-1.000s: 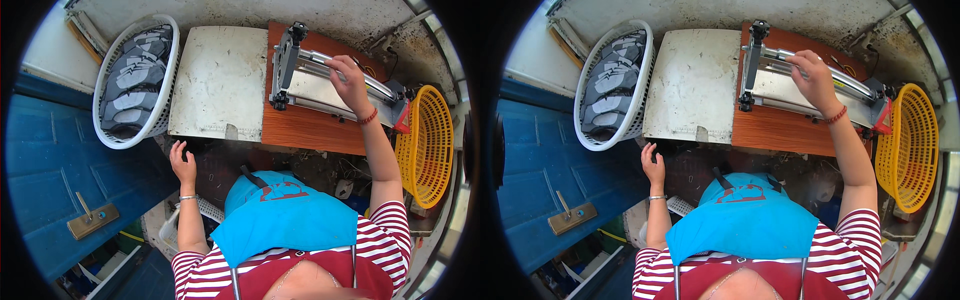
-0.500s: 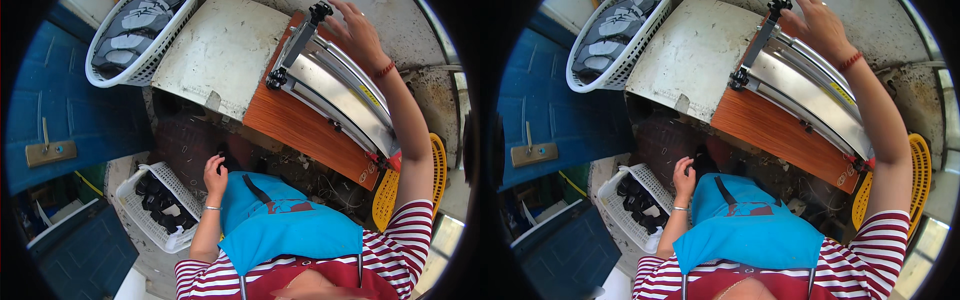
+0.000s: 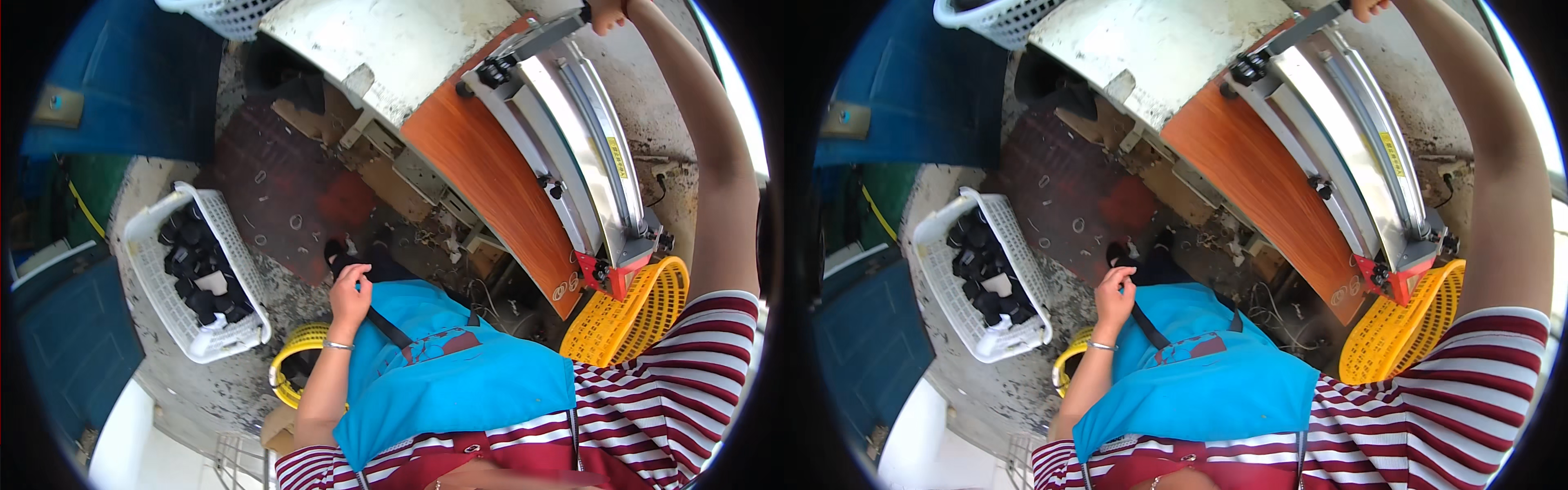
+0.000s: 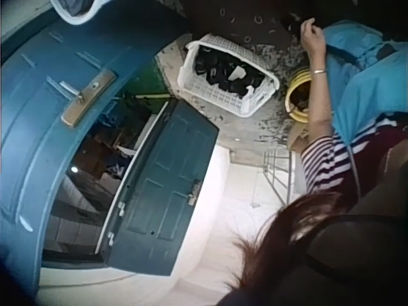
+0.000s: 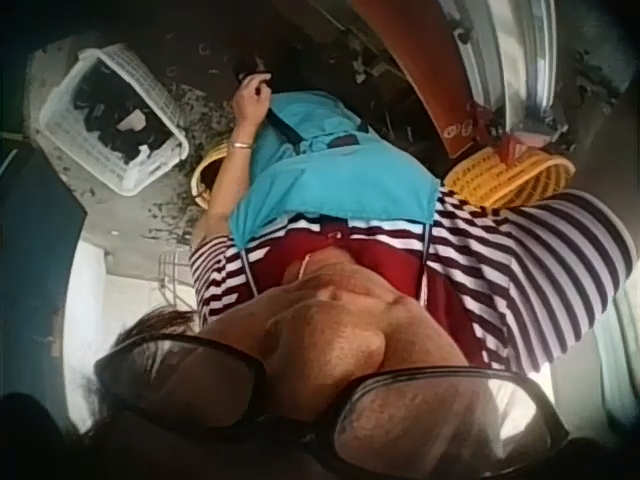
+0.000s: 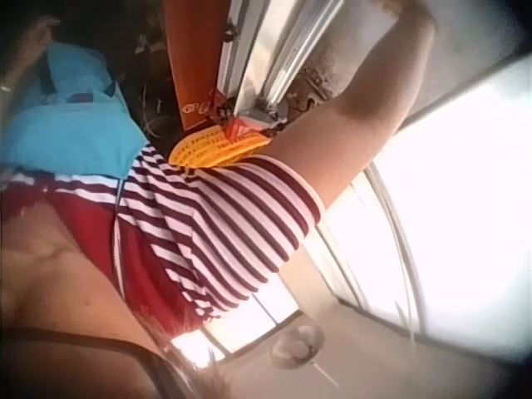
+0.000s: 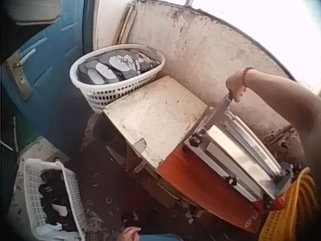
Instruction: Applying glue to shoe upper components using a rolling machine.
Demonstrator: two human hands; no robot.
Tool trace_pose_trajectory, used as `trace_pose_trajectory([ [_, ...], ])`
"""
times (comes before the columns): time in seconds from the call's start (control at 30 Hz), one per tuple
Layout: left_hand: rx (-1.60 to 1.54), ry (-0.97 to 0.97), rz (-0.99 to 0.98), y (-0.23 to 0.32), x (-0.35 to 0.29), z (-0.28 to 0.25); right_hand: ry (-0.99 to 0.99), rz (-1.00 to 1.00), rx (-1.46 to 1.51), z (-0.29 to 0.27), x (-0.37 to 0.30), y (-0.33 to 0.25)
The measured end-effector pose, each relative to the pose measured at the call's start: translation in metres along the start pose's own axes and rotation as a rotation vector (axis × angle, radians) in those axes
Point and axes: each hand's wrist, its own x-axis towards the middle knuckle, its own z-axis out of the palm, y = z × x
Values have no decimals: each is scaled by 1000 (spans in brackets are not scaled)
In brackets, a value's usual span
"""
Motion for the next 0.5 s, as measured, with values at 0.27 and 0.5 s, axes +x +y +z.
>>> trace_pose_trajectory([
  [0.27,-135,53,-135,-50,-31,-14,712,-154,-247,63,-1,29],
  [0.5,-84,35,-246,-89,-71,-16,136,33,11,0,-33,-25],
])
